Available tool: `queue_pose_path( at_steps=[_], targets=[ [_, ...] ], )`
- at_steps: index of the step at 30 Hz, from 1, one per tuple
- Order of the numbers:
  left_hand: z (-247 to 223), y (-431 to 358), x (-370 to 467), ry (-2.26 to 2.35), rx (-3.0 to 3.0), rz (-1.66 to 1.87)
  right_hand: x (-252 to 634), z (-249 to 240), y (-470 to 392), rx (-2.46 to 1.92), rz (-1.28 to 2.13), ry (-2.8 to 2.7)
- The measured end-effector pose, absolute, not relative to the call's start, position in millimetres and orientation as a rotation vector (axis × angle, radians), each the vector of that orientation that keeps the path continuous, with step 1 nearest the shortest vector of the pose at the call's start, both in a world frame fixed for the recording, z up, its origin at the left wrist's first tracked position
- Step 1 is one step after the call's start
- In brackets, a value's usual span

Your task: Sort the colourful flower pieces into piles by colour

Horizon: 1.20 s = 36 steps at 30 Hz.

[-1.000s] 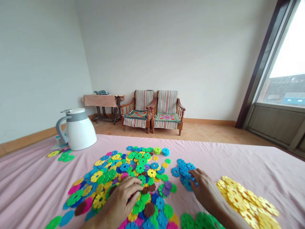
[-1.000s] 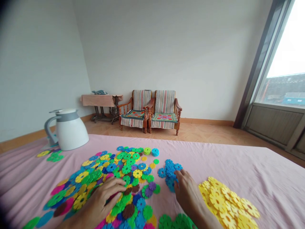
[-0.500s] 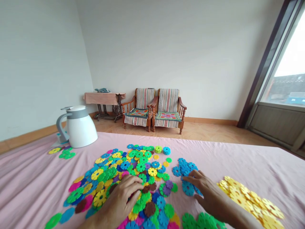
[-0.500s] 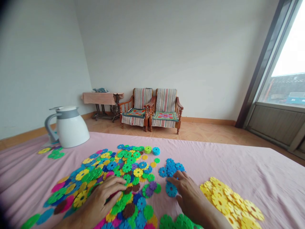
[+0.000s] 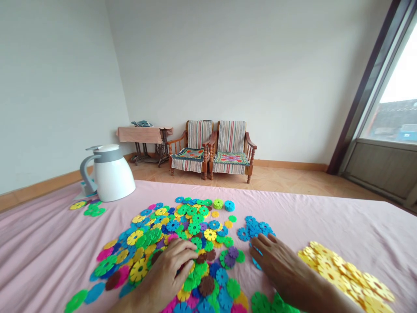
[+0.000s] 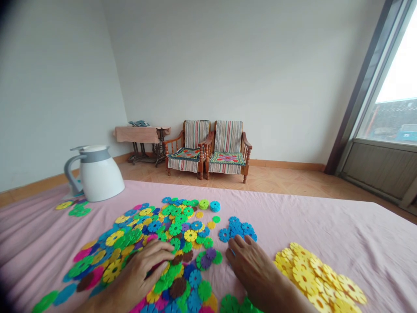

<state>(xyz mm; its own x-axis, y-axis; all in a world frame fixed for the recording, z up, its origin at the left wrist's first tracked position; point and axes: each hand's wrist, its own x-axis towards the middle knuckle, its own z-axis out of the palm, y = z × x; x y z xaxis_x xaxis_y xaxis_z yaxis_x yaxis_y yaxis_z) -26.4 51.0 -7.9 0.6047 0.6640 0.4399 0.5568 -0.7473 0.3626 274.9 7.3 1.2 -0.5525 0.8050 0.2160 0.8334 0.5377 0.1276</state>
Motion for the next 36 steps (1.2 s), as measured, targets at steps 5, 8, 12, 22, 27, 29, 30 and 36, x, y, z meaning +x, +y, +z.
queue_pose_path(
  at_steps=[5,8,12,22,27,29,30,36],
  targets=[
    [-9,53,-26,1.02,2.644,0.824,276,6,10,-1.479,-0.206,-2.492],
    [-8,52,-26,1.026,2.641,0.792,277,10,30,-1.477,-0.05,-2.281],
    [-8,51,-27,1.03,2.639,0.8,276,8,76,-1.559,0.055,-1.959],
    [-6,51,-27,1.021,2.626,0.792,259,-29,161,-1.637,-0.02,-1.763],
    [-4,51,-26,1.008,2.621,0.822,259,-43,181,-1.64,-0.009,-1.759],
    [-4,50,-26,1.022,2.613,0.811,259,-47,186,-1.646,0.002,-1.763],
    [-5,50,-26,1.026,2.61,0.807,259,-49,188,-1.651,0.008,-1.763],
    [-5,48,-25,1.055,2.593,0.806,258,-55,194,-1.686,0.064,-1.764]
  ],
)
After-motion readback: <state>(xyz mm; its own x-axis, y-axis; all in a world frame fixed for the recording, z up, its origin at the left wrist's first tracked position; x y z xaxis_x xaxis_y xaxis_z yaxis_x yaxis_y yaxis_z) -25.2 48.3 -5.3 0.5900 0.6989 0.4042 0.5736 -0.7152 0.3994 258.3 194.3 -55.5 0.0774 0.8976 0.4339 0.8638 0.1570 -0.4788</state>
